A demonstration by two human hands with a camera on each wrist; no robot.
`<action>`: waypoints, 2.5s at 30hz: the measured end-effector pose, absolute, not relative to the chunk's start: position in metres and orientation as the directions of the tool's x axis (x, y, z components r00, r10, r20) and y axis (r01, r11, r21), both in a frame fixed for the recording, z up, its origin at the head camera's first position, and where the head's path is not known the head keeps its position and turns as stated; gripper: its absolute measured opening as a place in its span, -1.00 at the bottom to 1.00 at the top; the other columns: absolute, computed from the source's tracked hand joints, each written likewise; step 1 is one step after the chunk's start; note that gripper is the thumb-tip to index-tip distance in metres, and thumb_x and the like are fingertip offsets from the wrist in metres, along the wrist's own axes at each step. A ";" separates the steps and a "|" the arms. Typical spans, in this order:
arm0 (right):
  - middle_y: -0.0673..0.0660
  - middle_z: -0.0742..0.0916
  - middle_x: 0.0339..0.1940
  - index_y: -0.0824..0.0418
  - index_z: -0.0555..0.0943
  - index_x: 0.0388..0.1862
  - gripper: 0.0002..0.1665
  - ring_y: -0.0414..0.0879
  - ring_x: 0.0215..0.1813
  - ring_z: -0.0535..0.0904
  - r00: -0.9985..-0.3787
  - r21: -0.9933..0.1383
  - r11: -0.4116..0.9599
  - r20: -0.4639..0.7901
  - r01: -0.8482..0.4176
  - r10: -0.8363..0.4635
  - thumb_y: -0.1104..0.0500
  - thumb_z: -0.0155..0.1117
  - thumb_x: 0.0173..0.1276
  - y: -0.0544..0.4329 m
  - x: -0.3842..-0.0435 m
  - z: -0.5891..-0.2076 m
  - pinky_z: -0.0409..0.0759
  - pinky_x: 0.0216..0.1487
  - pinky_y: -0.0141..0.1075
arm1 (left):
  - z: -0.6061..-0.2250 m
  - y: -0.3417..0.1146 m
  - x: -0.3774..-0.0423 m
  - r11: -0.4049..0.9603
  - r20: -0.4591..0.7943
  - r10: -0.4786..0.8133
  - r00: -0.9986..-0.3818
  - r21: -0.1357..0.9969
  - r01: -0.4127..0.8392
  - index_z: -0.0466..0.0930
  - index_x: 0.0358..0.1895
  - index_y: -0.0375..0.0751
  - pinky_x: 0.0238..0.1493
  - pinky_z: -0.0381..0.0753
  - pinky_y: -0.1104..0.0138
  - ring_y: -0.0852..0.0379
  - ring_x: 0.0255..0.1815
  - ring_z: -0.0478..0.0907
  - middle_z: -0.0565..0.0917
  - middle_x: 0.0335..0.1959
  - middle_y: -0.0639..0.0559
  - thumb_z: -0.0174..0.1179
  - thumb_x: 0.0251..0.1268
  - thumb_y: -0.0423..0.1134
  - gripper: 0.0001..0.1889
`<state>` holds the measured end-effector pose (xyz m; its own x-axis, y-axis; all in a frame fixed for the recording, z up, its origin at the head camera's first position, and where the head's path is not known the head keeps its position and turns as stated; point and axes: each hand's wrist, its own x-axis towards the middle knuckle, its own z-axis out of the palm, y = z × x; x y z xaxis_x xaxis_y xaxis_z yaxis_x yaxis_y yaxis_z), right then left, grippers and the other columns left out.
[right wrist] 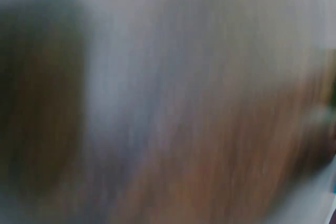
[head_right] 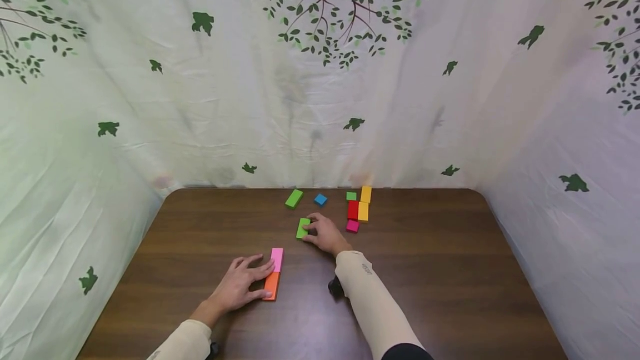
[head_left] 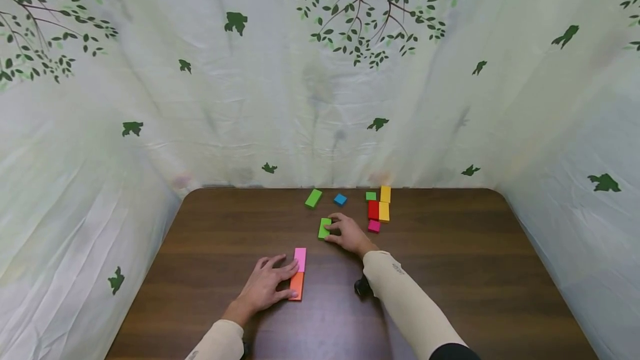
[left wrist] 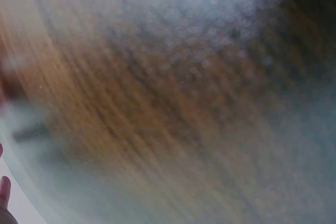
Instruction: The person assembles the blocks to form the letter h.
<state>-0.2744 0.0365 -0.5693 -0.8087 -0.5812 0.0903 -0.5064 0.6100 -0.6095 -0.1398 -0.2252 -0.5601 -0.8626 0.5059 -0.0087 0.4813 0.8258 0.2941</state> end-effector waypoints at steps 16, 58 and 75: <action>0.17 0.57 0.21 0.29 0.63 0.11 -0.53 0.05 0.26 0.47 -0.857 -0.681 0.578 0.145 -0.449 -0.495 0.10 0.38 0.27 0.002 -0.262 -0.578 0.40 0.26 -0.07 | -0.561 -0.225 -0.139 0.825 -0.003 0.514 -0.858 0.272 0.494 0.46 0.31 -0.07 0.25 0.15 -0.13 -0.15 0.38 0.24 0.48 0.31 0.07 0.18 0.14 0.30 -0.26; 0.16 0.57 0.23 0.30 0.62 0.12 -0.58 0.06 0.28 0.46 -0.850 -0.756 0.518 0.096 -0.401 -0.518 0.20 0.34 0.30 -0.023 -0.247 -0.576 0.35 0.30 -0.06 | -0.563 -0.226 -0.138 0.817 0.027 0.526 -0.850 0.262 0.514 0.48 0.30 -0.08 0.24 0.18 -0.07 -0.13 0.37 0.26 0.48 0.31 0.08 0.20 0.15 0.25 -0.30; 0.15 0.57 0.24 0.30 0.63 0.12 -0.58 0.07 0.29 0.45 -0.856 -0.769 0.506 0.102 -0.391 -0.506 0.19 0.35 0.30 -0.023 -0.245 -0.577 0.34 0.30 -0.03 | -0.563 -0.226 -0.137 0.822 0.018 0.521 -0.853 0.259 0.508 0.47 0.31 -0.07 0.25 0.18 -0.07 -0.13 0.38 0.25 0.47 0.32 0.09 0.21 0.15 0.24 -0.30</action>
<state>-0.2455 -0.0231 -0.5765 -0.8563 -0.5063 0.1025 -0.3911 0.5059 -0.7689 -0.1370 -0.2263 -0.5628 -0.8532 0.5213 0.0182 0.5076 0.8217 0.2590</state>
